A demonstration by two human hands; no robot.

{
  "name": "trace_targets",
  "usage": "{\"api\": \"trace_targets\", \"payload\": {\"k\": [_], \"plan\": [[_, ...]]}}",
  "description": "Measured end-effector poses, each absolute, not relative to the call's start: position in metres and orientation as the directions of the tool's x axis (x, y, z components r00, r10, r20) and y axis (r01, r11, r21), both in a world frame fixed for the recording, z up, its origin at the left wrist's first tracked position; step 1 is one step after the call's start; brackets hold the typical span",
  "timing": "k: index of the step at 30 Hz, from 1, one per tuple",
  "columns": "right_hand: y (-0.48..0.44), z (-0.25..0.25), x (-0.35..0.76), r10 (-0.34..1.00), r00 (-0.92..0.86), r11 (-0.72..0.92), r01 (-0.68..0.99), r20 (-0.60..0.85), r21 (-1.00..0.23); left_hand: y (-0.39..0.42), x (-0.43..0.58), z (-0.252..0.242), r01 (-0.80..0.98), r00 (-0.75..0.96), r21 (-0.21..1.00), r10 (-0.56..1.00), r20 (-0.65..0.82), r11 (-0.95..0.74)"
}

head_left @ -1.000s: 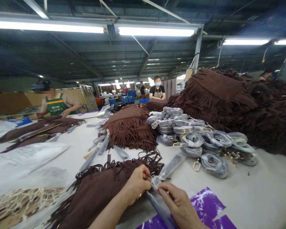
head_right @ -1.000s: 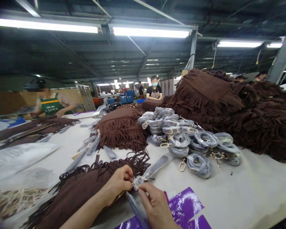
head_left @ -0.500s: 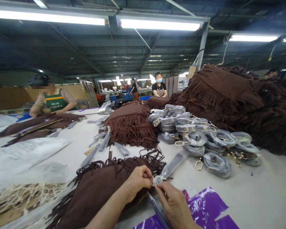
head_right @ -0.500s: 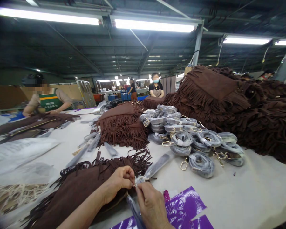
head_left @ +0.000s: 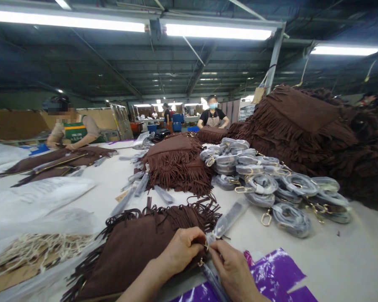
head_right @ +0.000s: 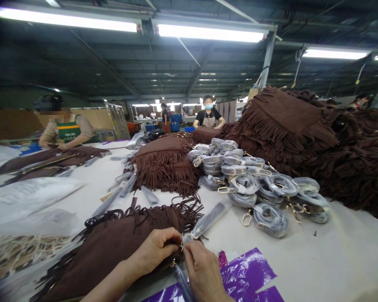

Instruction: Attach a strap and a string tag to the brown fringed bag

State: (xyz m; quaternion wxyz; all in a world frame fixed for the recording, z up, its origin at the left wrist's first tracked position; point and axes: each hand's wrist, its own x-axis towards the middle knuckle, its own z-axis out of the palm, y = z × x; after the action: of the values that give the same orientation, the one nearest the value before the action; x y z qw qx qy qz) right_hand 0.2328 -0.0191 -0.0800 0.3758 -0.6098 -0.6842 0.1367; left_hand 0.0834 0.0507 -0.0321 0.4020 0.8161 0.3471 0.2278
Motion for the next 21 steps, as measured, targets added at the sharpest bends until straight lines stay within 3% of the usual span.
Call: {"api": "trace_targets", "payload": {"k": [4, 10, 16, 21], "plan": [[-0.019, -0.077, 0.233, 0.943, 0.034, 0.209, 0.714, 0.330, -0.669, 0.048, 0.086, -0.034, 0.518, 0.592, 0.677, 0.790, 0.157, -0.522], [-0.022, -0.069, 0.237, 0.973, 0.029, 0.157, 0.647, 0.230, -0.746, 0.047, 0.078, -0.029, 0.528, 0.439, 0.785, 0.896, 0.075, -0.324], [-0.020, -0.067, 0.235, 0.969, 0.031, 0.154, 0.702, 0.246, -0.695, 0.038, 0.084, -0.031, 0.550, 0.630, 0.619, 0.765, 0.133, -0.561], [-0.024, -0.071, 0.235, 0.960, 0.003, 0.215, 0.640, 0.282, -0.737, 0.031, 0.090, -0.040, 0.619, 0.582, 0.599, 0.809, 0.085, -0.508]]}}
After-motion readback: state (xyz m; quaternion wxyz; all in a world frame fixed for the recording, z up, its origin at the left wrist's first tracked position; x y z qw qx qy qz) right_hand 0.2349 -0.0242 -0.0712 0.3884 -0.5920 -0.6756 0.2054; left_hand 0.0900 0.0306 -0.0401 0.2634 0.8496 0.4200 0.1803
